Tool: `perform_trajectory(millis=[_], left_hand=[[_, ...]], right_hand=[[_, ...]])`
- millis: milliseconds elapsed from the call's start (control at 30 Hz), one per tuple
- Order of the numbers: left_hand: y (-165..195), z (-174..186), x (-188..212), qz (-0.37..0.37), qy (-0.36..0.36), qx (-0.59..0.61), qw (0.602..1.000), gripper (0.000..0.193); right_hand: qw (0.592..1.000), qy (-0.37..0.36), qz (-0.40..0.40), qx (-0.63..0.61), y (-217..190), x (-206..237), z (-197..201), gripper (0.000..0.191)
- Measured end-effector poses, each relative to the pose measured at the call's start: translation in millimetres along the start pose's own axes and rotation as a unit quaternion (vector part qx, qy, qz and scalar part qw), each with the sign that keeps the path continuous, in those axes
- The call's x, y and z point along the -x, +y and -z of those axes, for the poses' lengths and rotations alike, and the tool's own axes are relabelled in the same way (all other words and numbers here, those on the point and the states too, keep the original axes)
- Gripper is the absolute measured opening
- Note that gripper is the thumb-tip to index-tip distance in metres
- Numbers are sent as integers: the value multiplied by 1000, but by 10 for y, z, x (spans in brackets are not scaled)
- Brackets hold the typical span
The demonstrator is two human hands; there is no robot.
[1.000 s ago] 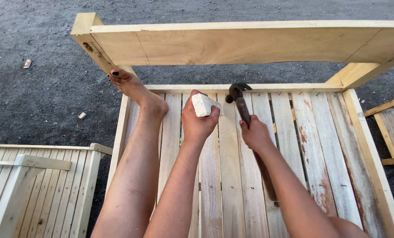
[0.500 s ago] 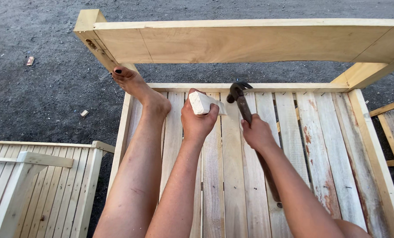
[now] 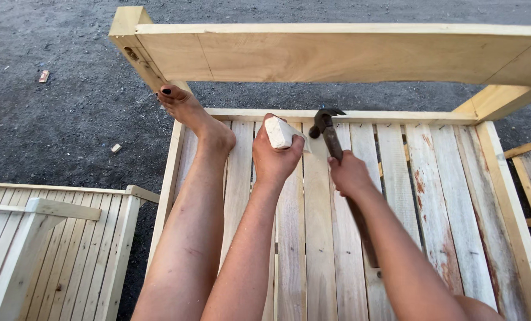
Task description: The person sits on the ground with their legs resting on a slatted wooden furniture frame and hammers nails into it using a claw hammer, holding a small white block in one hand. They reposition nails and continue hammering along the frame throughout the episode.
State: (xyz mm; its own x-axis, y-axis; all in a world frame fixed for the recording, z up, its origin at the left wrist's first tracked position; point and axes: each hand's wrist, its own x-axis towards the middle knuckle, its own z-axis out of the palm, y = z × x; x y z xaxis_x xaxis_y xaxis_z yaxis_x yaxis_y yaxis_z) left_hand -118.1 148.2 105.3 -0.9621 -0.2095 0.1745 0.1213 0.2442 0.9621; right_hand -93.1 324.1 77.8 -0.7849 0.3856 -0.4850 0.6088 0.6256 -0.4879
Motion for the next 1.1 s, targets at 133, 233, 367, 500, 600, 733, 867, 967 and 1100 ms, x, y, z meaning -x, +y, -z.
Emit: perform_trajectory(millis=[133,233,367,500,600,733,867,967,1100], left_hand=[[-37,24,-53,-2,16,5,1000,33],[-62,9,-22,19,4,3,1000,33],[-10,-46,3,8,-4,-8,1000,32],[50,-49,17,4,10,-21,1000,38],[42,-65,8,7,13,-8,1000,37],[-25,-89,35,-19,15,-7,1000,41],[-95,-135,48,-19,13,-42,999,38],[-199,-78,104,4,-1,32,999,32],[-371,56,188,-1,19,92,996,31]], right_hand=[[997,54,50,36,208,100,240,34],[983,121,135,32,313,30,123,35],[977,133,147,85,125,-189,-214,35],[1000,-3,10,11,-31,-218,1,37],[999,33,27,32,72,-65,227,36],[989,99,110,5,118,-52,68,35],[985,97,114,87,59,-206,-192,35],[999,4,3,-35,210,-152,-47,36],[971,-32,-52,-233,698,247,297,29]])
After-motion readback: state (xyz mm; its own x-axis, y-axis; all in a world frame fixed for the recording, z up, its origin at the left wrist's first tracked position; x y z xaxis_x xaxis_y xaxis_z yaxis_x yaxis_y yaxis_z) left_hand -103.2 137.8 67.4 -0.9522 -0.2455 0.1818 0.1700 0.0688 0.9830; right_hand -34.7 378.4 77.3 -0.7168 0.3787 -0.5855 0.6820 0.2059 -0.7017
